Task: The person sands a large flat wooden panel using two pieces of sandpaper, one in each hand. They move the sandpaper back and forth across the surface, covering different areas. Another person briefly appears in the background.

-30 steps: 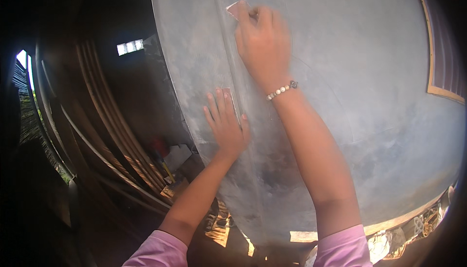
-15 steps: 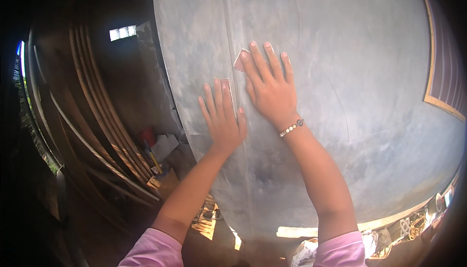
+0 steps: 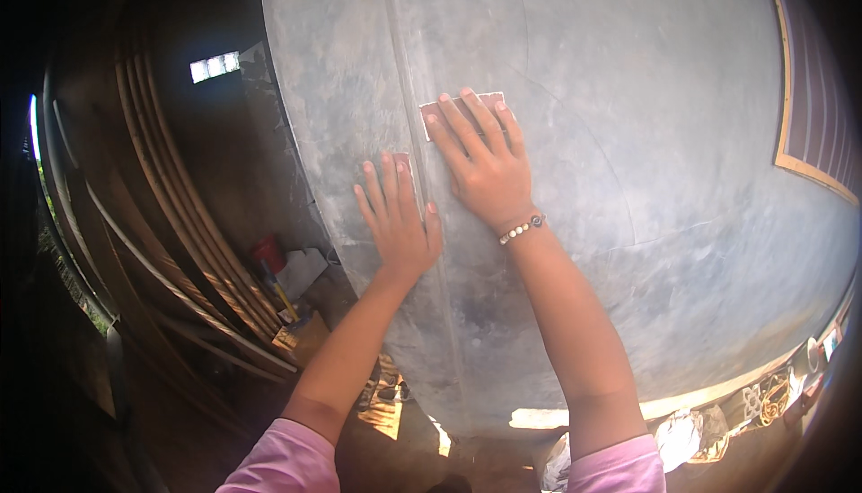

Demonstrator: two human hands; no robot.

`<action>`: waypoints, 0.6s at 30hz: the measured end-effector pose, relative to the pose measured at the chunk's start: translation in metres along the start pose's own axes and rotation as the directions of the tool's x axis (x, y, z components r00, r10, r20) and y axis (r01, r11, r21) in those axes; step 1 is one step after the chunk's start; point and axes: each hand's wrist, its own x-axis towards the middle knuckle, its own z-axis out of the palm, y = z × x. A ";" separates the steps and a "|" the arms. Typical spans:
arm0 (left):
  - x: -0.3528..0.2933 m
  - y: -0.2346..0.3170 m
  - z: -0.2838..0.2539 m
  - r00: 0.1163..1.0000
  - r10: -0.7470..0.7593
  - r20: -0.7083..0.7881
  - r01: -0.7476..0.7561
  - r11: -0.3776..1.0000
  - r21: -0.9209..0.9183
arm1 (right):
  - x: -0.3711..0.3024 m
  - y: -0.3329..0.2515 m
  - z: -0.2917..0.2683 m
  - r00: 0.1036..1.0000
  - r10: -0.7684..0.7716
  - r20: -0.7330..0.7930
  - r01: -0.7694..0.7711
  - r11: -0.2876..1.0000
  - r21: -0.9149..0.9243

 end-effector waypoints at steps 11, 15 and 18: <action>-0.039 -0.001 0.002 0.998 0.060 -0.014 -0.060 0.998 0.031 | 0.006 -0.001 -0.002 1.000 -0.019 0.014 0.018 0.994 0.111; -0.042 -0.001 0.002 0.998 0.055 -0.008 -0.054 0.998 0.037 | 0.005 -0.003 -0.002 1.000 -0.017 0.015 0.016 0.995 0.096; -0.042 0.000 0.001 0.998 0.055 0.013 -0.056 0.998 0.029 | 0.004 -0.004 -0.001 1.000 -0.001 0.012 0.000 0.994 0.105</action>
